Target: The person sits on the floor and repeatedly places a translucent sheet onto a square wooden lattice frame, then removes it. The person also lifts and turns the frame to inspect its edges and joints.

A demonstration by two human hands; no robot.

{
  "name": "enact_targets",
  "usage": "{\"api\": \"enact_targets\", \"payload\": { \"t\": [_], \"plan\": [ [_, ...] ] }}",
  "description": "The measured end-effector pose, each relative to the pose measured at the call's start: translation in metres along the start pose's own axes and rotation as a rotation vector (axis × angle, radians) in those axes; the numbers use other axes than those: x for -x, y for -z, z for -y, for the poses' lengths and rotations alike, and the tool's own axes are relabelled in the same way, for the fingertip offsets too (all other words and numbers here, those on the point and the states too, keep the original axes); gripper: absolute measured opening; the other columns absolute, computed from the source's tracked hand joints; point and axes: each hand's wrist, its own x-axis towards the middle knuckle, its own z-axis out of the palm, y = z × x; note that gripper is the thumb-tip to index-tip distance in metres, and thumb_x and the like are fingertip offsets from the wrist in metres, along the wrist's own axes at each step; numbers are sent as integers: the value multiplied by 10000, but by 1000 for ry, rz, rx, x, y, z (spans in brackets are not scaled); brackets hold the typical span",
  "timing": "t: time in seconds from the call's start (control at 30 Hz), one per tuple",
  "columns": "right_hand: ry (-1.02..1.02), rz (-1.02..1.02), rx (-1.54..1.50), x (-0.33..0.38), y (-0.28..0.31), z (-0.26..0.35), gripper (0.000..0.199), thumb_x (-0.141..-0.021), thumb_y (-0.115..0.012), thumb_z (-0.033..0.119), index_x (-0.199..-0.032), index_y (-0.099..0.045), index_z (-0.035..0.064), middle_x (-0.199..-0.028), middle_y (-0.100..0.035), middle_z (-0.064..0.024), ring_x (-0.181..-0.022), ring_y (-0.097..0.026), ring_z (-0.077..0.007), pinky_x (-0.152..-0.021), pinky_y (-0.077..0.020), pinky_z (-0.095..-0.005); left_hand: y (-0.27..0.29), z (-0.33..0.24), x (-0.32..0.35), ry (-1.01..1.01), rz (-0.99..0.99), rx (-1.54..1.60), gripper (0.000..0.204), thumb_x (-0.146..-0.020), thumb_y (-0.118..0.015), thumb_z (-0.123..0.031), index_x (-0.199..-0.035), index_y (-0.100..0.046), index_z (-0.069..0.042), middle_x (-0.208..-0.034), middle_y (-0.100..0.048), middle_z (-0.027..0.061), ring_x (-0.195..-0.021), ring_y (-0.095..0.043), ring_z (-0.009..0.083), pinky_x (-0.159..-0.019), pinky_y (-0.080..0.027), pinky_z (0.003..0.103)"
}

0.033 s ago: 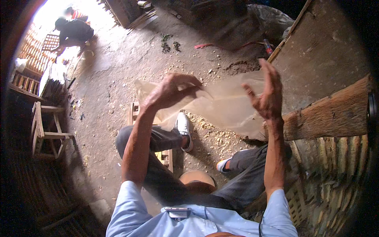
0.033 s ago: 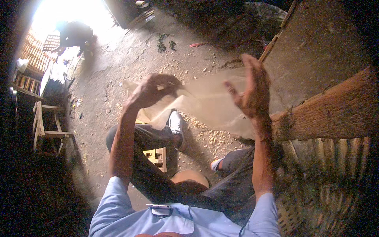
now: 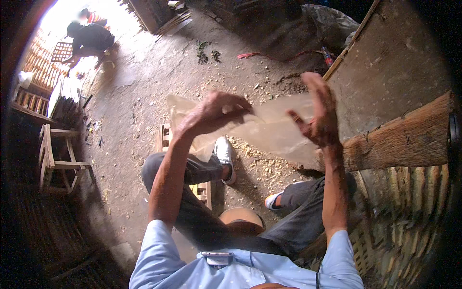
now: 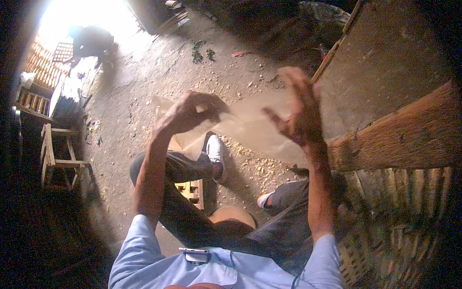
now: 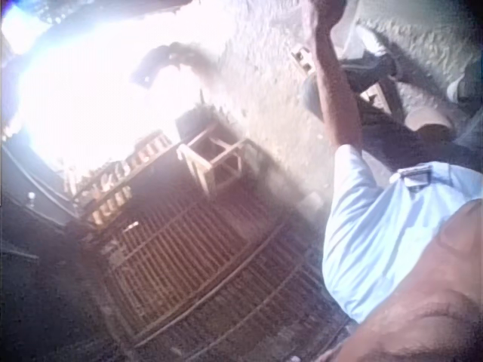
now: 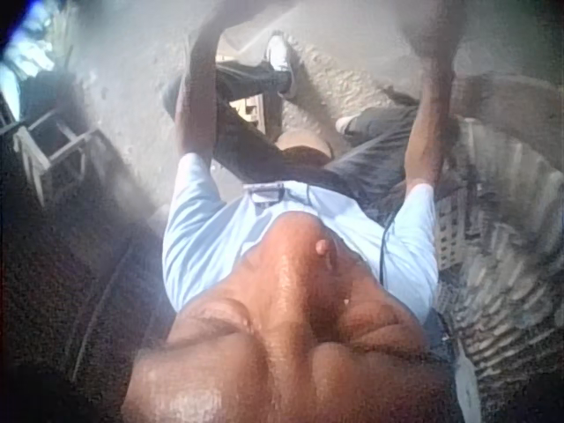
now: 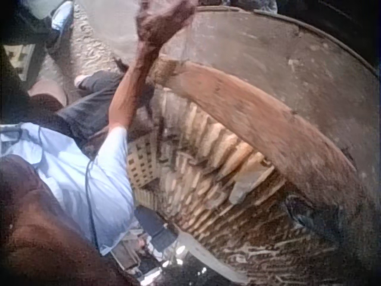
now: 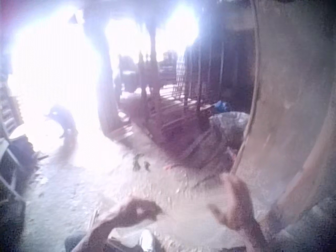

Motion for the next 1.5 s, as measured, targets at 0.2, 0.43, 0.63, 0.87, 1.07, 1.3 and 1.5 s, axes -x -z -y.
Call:
{"api": "enact_targets", "payload": {
  "t": [0.2,0.43,0.63,0.87,1.07,1.3,1.5],
  "plan": [
    [-67,551,-530,-7,-42,37,248,-894,-721,263,-1002,-698,41,-1008,-706,-156,-962,-682,-308,-880,-499,-465,-10,-2,-12,-110,59,-23,183,-905,-721,-202,-1047,-759,-94,-891,-757,108,-802,-740,194,-711,-590,352],
    [-474,521,-532,1,0,-10,229,-970,-651,210,-949,-703,-11,-795,-697,-149,-731,-636,-141,-686,-516,-355,62,38,34,328,-183,-213,177,-823,-815,-209,-879,-769,-47,-839,-759,83,-781,-724,146,-702,-587,329],
    [-341,372,-616,-11,-8,20,296,-914,-751,281,-1008,-690,6,-831,-683,-70,-794,-648,-180,-751,-529,-380,38,19,16,175,-429,216,201,-921,-739,-82,-1086,-712,29,-933,-767,62,-843,-711,129,-819,-583,276],
    [303,438,-82,-1,-38,31,275,-859,-745,251,-1114,-693,164,-914,-674,-70,-814,-662,-261,-789,-542,-436,9,-24,-7,-208,-454,-258,167,-920,-738,-145,-1018,-746,-11,-809,-727,110,-694,-682,149,-652,-563,347],
    [-261,758,-321,10,-26,-1,441,-796,-819,358,-1067,-706,29,-939,-728,-171,-881,-719,-324,-745,-564,-413,15,-15,-4,-144,-559,-119,117,-841,-789,-109,-933,-784,-38,-744,-715,73,-619,-651,119,-587,-545,297],
    [-68,568,-353,-9,-56,38,294,-886,-732,288,-977,-722,8,-801,-710,-206,-730,-724,-341,-667,-562,-420,17,-21,6,-96,-593,-51,136,-846,-784,-53,-977,-810,-78,-824,-766,36,-620,-651,62,-524,-532,216],
    [-275,817,-276,16,-44,6,598,-801,-806,381,-1254,-645,25,-1136,-701,-222,-1027,-693,-329,-890,-552,-404,50,5,21,174,-673,58,117,-888,-763,-99,-997,-802,-81,-724,-729,4,-548,-586,38,-461,-449,209]
  ]
}}
